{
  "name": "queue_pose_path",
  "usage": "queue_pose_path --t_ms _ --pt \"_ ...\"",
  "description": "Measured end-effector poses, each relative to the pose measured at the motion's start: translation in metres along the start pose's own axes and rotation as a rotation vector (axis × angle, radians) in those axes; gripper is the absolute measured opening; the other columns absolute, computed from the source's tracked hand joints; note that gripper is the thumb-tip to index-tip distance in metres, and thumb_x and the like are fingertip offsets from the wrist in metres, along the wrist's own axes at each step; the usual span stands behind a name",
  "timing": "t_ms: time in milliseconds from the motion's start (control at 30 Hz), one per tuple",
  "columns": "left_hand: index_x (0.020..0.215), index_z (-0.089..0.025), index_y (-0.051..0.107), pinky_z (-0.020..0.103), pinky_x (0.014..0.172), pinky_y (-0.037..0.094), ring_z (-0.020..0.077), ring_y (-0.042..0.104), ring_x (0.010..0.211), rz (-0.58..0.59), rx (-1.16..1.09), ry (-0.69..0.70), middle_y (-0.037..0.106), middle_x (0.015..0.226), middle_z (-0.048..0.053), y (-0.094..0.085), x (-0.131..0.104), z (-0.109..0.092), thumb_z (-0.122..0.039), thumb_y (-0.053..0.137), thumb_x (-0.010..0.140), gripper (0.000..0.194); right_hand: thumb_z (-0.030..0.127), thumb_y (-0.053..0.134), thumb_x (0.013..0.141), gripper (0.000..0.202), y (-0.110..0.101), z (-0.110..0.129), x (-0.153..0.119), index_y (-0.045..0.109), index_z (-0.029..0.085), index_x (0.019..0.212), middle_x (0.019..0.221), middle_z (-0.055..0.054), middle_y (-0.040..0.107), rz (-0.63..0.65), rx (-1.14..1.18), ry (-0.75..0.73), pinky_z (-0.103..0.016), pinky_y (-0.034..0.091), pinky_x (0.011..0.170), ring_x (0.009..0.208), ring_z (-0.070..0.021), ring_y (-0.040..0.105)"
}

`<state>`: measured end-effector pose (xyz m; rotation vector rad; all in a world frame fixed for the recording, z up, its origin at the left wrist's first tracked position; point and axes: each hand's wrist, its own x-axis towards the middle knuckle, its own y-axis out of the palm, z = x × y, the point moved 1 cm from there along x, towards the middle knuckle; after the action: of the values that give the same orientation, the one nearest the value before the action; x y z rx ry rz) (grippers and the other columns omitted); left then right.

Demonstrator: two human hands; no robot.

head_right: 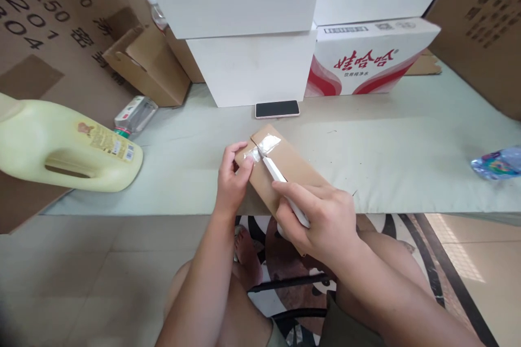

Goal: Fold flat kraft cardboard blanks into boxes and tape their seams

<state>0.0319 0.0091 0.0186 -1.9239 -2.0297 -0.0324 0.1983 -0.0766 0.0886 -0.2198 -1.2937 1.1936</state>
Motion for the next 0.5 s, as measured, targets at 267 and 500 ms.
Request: queue_pose_path --t_ms 267,500 --pt "0.117 -0.023 0.059 0.038 0.097 0.049 0.0232 0.062 0.112 -0.014 -0.016 0.007 0.066 0.118 0.007 0.0007 0.0015 0.0013 -0.042 0.057 0.090 0.032 0.020 0.051 0.089 0.027 0.0031 0.0010 0.0030 0.077 0.023 0.091 0.056 0.003 0.068 0.043 -0.087 0.037 -0.022 0.035 0.046 0.042 -0.0087 0.053" --pt "0.117 -0.024 0.059 0.037 0.094 0.049 0.0227 0.062 0.109 -0.029 -0.007 0.009 0.067 0.117 0.007 0.0012 -0.0005 0.0017 -0.042 0.058 0.091 0.032 0.015 0.053 0.086 0.023 0.0029 -0.0025 -0.0043 0.075 0.021 0.089 0.060 0.003 0.069 -0.018 0.019 -0.031 -0.022 0.042 0.051 0.048 -0.0091 0.057"
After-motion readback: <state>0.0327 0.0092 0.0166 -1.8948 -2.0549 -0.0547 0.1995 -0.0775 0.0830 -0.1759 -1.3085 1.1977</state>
